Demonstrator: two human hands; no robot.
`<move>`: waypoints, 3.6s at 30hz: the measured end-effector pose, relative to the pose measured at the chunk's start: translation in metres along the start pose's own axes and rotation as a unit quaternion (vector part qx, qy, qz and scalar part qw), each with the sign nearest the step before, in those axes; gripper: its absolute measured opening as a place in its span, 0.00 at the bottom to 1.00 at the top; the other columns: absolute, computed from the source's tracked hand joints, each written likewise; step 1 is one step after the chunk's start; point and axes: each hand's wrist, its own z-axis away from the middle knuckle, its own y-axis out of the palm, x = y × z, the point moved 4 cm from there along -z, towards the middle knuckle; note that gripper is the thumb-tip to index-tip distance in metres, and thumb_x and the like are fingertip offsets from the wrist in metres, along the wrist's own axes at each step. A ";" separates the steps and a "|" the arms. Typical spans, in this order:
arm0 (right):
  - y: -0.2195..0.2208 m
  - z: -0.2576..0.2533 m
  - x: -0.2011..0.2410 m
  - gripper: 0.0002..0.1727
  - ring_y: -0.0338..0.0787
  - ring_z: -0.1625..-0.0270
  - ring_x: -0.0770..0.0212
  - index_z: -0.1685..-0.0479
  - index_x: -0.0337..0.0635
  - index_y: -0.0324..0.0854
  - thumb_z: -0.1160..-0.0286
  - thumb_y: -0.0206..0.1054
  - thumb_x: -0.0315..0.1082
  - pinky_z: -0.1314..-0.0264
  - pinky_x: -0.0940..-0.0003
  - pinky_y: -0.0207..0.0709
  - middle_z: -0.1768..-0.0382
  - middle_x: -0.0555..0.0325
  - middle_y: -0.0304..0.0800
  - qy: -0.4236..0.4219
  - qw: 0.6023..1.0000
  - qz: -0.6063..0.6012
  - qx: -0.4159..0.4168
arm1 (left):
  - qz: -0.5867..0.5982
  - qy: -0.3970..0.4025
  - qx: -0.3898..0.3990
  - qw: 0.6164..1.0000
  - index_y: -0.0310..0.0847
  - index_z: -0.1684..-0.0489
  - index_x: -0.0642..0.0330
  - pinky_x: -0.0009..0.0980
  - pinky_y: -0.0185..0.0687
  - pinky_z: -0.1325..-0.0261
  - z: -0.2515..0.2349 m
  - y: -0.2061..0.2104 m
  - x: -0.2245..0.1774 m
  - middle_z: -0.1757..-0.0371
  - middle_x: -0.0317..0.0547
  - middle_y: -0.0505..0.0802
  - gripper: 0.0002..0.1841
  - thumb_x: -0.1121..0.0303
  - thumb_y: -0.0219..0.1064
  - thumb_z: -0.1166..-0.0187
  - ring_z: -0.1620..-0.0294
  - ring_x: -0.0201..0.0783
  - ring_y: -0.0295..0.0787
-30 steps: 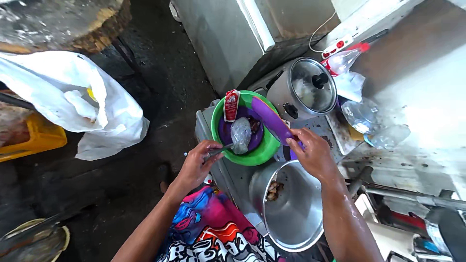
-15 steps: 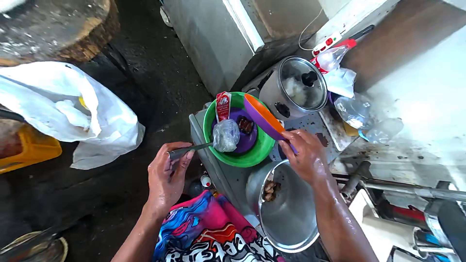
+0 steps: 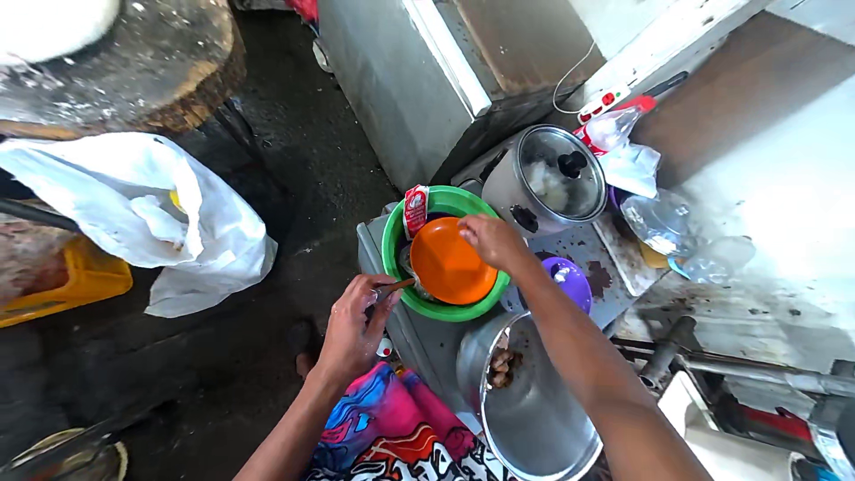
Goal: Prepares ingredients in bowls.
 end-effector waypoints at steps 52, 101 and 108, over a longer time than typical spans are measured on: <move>0.033 0.272 -0.260 0.23 0.94 0.43 0.51 0.20 0.47 0.68 0.12 0.61 0.35 0.37 0.50 0.90 0.37 0.48 0.88 0.275 0.719 -0.534 -0.350 | -0.048 -0.373 0.158 0.913 0.72 0.24 0.63 0.41 0.88 0.41 0.057 -0.052 0.110 0.36 0.53 0.88 0.28 0.54 0.64 0.15 0.43 0.39 0.90; 0.074 -0.003 0.035 0.16 0.92 0.45 0.40 0.39 0.47 0.83 0.15 0.63 0.45 0.47 0.31 0.83 0.50 0.45 0.92 -0.067 0.988 -0.037 0.136 | 0.027 0.105 -0.143 0.984 0.80 0.42 0.60 0.39 0.92 0.42 -0.039 -0.034 -0.056 0.47 0.41 0.93 0.11 0.64 0.57 0.08 0.46 0.39 0.92; -0.034 0.020 -0.015 0.21 0.91 0.41 0.51 0.30 0.37 0.76 0.09 0.56 0.44 0.35 0.47 0.85 0.42 0.44 0.88 0.002 0.962 -0.271 -0.037 | 0.098 0.118 -0.199 0.968 0.76 0.39 0.57 0.43 0.90 0.37 -0.028 -0.051 -0.036 0.45 0.40 0.91 0.11 0.62 0.54 0.07 0.42 0.41 0.91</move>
